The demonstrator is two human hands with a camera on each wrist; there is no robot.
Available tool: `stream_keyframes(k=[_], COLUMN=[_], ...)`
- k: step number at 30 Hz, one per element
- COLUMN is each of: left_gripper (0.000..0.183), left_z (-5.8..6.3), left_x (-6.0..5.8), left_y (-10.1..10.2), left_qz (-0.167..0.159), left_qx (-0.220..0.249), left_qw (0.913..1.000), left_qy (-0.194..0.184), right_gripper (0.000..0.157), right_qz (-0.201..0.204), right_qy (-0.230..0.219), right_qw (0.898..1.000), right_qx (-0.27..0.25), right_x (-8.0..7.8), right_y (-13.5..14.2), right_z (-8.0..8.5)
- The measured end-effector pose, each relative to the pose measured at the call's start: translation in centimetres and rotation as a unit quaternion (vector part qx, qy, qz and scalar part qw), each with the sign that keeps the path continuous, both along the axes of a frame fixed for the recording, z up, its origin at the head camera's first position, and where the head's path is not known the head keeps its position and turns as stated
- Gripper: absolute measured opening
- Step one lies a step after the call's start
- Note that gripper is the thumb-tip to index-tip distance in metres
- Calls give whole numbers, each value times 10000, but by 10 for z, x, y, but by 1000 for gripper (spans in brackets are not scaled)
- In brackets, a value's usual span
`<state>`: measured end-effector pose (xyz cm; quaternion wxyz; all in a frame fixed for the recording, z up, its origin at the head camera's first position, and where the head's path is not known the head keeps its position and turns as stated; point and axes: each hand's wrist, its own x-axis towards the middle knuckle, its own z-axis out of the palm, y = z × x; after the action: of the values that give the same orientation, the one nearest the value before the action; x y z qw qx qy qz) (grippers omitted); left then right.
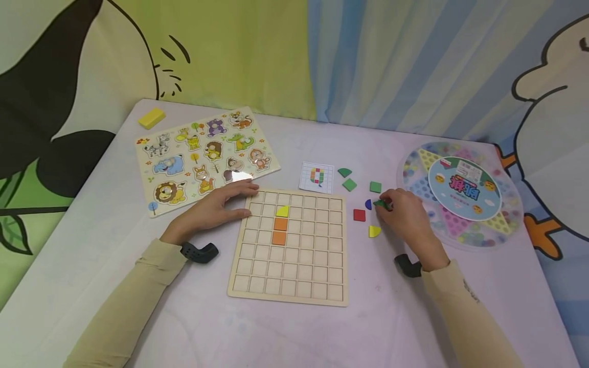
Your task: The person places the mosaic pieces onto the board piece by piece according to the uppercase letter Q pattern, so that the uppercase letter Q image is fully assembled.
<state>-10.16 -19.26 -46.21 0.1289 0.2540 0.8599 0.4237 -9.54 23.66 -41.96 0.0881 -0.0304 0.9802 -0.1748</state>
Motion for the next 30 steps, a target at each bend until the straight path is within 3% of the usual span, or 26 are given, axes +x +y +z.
stream_keyframes(k=[5,12,20,30], left_gripper=[50,49,49,49], left_z=[0,0,0,0], left_x=[0,0,-1,-1], left_y=[0,0,1,1], left_qz=[-12,-25,-15,-6], left_qx=[41,21,0,-6], left_qw=[10000,10000,10000,10000], left_qy=[15,73,50,15], right_gripper=[31,37,36,37], right_qz=[121,127,387,352], right_qy=[108,-129,34,-334], right_qw=[9999,9998,9991,9988], right_qx=[15,-23,147,111], right_x=[-1,-2,-2,-5], right_y=[1,1,1,2], right_z=[-3,-1,2,4])
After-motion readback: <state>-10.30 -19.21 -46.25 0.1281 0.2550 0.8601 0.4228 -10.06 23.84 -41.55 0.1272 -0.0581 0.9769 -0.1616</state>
